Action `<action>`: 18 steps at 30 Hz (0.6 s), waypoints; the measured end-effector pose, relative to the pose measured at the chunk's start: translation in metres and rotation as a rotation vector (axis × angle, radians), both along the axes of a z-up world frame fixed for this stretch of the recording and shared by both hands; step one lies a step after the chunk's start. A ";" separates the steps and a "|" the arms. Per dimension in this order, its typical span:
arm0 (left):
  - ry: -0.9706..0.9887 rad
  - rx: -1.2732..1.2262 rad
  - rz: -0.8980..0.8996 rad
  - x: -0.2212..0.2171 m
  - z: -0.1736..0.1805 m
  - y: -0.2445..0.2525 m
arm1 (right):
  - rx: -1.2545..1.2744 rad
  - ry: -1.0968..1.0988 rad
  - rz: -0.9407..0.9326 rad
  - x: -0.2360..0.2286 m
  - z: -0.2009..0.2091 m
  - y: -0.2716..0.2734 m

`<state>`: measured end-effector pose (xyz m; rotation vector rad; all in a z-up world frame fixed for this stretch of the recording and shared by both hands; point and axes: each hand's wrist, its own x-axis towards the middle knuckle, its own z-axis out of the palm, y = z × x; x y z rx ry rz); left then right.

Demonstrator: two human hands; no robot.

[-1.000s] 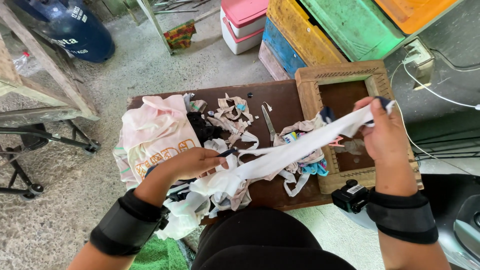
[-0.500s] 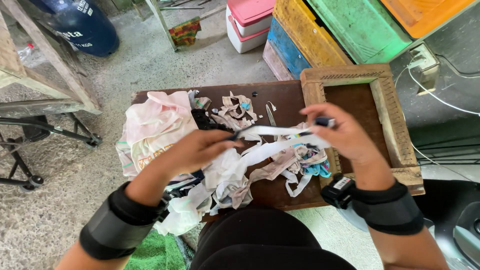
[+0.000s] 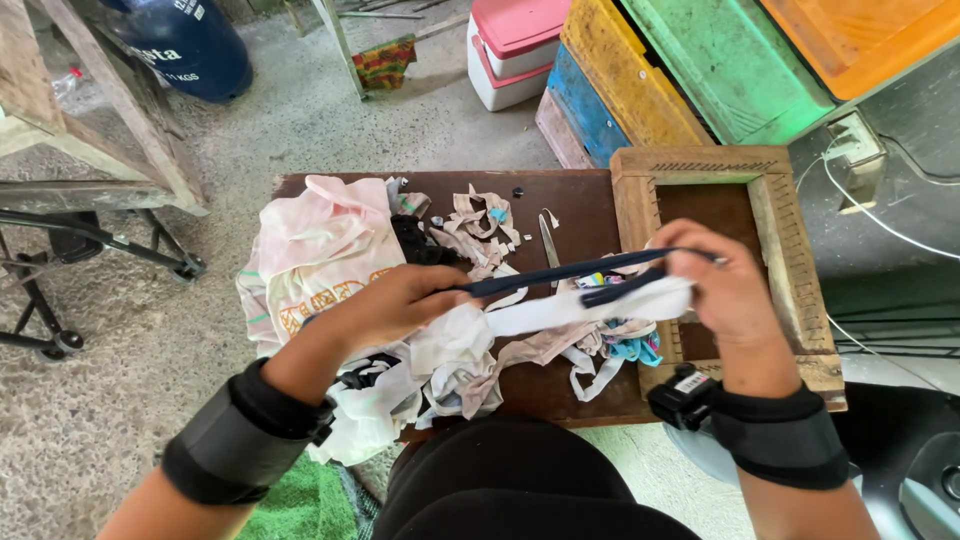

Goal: The person repeatedly picks up fabric pieces from a pile on a table, stretches them, and cuts them into strips using scissors. The cut strips are placed back on the table. The person handles multiple fabric pieces of different colors throughout the clip.

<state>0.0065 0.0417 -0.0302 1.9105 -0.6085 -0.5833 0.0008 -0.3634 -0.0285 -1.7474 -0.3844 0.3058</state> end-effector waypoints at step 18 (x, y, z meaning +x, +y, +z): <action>0.520 -0.163 -0.441 0.052 -0.068 -0.168 | -0.349 0.047 0.177 -0.001 -0.046 0.041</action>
